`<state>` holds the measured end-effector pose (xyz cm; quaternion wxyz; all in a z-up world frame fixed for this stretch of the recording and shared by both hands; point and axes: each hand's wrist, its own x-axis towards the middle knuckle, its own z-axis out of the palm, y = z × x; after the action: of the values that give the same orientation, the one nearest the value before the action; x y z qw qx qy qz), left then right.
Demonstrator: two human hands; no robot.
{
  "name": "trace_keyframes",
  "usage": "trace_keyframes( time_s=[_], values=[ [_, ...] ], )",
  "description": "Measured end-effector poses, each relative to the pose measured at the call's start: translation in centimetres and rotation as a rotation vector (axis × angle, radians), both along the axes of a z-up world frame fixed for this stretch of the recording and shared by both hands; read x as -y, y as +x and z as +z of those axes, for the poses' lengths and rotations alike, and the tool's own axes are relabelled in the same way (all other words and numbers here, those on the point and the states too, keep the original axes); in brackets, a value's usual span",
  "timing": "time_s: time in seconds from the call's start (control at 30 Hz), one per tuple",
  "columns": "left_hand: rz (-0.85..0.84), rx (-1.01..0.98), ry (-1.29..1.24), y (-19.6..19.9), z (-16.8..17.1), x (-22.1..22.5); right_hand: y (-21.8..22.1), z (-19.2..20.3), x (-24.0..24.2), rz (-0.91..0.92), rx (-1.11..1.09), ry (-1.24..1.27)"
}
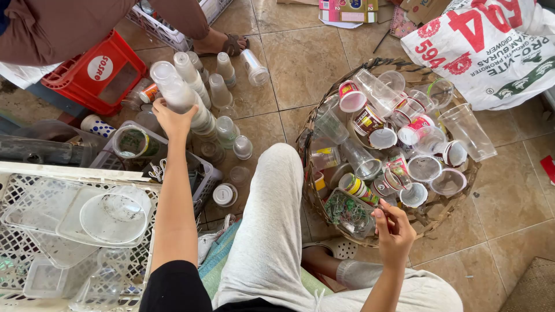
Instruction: The person sits on the floor and uses a red utility knife to scrape and peel labels off clear plastic containers. They pick up containers from a basket, scrape the label area, and place the containers back into the basket.
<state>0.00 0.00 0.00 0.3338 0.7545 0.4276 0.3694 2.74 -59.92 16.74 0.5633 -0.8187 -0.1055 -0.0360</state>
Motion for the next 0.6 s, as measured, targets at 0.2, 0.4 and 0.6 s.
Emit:
trace_keyframes(
  time_s=[0.2,0.4,0.6],
  values=[
    [0.03,-0.118,-0.048,0.5,-2.0,-1.0,0.1,-0.2,0.3,-0.001,0.007,-0.016],
    [0.036,-0.201,-0.016,0.1,-0.9,-1.2,0.1,0.0,0.5,-0.001,0.021,-0.038],
    [0.039,-0.199,-0.003,0.0,-0.9,-2.1,0.0,0.1,0.5,-0.019,-0.021,-0.019]
  ],
)
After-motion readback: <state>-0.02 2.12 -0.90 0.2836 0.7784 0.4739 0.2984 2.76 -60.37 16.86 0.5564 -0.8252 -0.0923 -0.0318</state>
